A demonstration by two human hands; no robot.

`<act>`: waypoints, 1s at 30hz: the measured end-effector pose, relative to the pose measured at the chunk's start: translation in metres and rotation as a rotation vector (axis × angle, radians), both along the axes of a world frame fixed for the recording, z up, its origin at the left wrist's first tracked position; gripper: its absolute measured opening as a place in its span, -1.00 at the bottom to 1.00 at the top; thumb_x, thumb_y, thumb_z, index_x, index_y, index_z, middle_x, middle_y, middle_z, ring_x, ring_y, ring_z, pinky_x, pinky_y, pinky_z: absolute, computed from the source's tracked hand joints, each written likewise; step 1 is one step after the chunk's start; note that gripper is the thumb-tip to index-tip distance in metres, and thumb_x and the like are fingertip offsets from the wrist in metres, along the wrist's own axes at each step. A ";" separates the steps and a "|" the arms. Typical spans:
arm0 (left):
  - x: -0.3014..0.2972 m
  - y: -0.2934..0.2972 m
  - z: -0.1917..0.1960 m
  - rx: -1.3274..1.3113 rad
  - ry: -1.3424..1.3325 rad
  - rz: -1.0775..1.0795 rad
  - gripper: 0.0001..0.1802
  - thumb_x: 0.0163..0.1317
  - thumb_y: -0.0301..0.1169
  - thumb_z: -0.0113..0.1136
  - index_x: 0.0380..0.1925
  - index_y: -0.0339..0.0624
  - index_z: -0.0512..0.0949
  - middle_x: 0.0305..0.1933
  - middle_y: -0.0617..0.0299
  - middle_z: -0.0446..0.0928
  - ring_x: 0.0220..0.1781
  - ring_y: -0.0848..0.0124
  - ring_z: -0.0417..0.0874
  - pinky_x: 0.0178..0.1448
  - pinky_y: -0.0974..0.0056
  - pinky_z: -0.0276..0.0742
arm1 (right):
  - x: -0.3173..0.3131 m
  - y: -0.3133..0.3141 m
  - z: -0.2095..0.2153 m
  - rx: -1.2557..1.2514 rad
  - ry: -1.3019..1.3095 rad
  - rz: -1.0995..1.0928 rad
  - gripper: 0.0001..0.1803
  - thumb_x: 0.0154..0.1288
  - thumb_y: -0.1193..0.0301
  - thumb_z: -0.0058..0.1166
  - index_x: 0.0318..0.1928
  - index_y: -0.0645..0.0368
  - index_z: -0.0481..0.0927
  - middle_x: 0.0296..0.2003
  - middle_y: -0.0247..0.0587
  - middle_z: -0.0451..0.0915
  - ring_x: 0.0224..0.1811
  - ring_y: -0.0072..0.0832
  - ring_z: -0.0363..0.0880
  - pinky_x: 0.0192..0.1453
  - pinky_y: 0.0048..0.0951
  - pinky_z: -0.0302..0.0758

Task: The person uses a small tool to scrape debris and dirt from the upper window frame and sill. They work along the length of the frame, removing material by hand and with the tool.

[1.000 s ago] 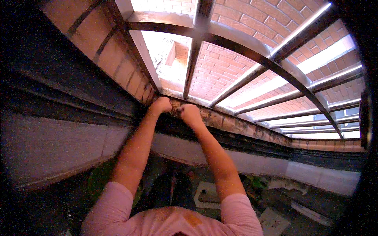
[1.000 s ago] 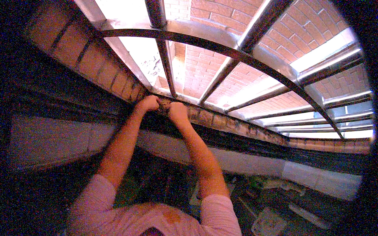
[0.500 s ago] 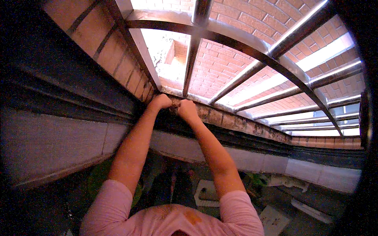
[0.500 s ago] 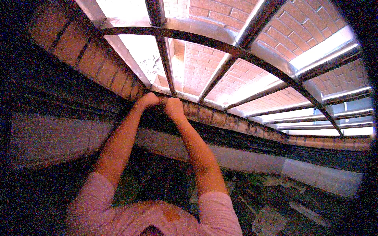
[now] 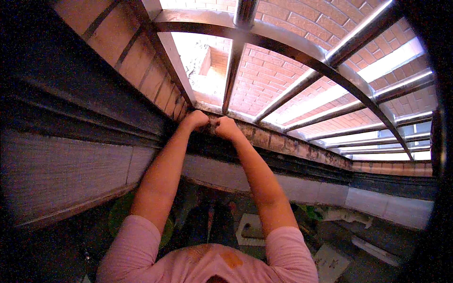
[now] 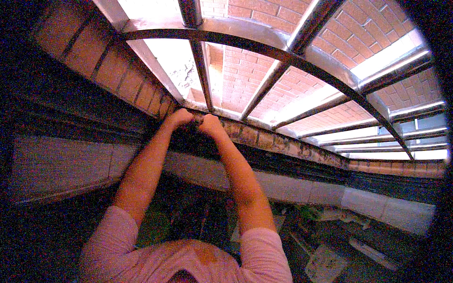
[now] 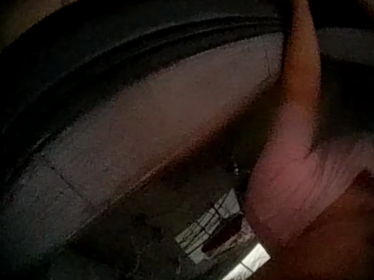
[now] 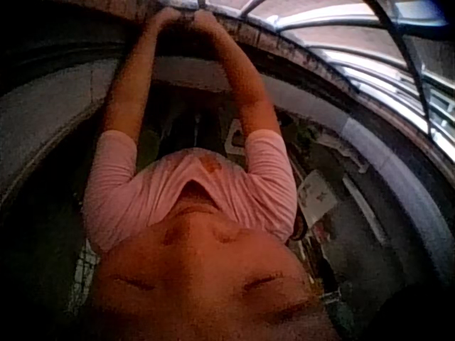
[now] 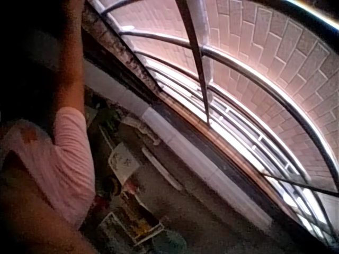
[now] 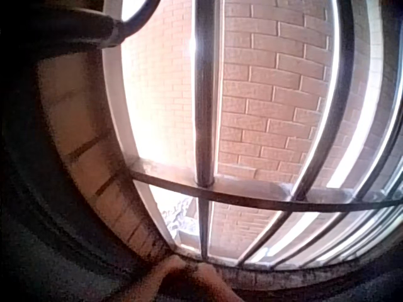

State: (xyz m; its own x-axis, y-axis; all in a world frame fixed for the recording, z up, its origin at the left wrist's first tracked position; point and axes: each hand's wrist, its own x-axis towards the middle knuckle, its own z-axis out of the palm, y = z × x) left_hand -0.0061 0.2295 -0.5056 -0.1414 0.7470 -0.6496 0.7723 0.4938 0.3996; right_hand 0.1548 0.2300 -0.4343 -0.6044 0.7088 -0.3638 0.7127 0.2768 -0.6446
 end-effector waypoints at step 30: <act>0.041 -0.046 0.090 0.513 -0.730 0.626 -0.79 0.13 -0.34 0.05 -0.35 -0.27 0.47 -0.43 0.24 0.50 -0.42 0.46 0.50 -0.30 0.36 0.45 | 0.075 -0.003 -0.007 -0.172 0.535 -0.571 -0.83 0.05 0.44 -0.01 -0.33 0.26 0.43 -0.47 -0.32 0.44 -0.45 -0.58 0.41 -0.32 -0.54 0.42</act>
State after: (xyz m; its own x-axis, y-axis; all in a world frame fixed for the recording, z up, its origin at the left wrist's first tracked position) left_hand 0.0345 0.1835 -0.4158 -0.2977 0.8830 -0.3629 -0.0645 0.3606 0.9305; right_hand 0.2301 0.2271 -0.4413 -0.2889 0.9216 -0.2592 0.2963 -0.1713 -0.9396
